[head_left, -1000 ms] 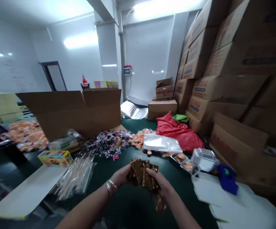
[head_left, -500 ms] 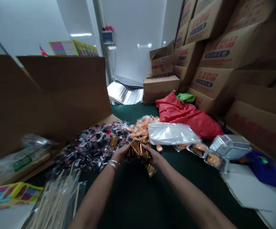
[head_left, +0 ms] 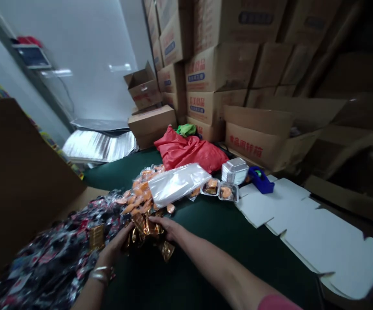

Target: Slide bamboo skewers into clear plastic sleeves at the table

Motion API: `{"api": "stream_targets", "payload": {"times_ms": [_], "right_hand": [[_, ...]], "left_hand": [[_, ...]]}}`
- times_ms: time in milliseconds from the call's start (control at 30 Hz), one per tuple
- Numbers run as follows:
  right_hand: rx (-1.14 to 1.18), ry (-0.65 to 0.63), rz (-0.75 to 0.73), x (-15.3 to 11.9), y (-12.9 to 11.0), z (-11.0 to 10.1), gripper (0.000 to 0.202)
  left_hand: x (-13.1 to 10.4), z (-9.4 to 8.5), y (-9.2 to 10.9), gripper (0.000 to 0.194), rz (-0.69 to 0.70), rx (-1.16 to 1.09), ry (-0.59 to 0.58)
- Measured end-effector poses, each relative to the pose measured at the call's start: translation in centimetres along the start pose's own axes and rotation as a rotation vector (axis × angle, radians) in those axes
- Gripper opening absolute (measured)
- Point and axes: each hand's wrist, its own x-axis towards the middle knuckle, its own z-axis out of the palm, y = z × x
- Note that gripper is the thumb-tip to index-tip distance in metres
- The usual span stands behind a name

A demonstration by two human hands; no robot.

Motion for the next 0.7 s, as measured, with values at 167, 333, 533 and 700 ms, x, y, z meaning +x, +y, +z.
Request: {"api": "stream_targets", "payload": {"times_ms": [167,333,533,700], "right_hand": [[0.034,-0.011,0.003,-1.4,-0.3,-0.9,0.021],[-0.006,-0.034,0.030,-3.8,-0.5,-4.2,0.027],[-0.106,-0.069,-0.008,-2.3,2.3,-2.2,0.039],[-0.232,0.007,-0.182,1.1,3.6,2.2,0.043]], "left_hand": [[-0.4,1.8,-0.5,0.048,-0.076,0.009,-0.069],[-1.4,5.2,-1.3,0.047,-0.040,-0.044,-0.149],[-2.1,2.6,-1.6,0.045,-0.028,-0.085,-0.061],[-1.5,-1.1,-1.1,0.059,0.045,-0.085,0.131]]}}
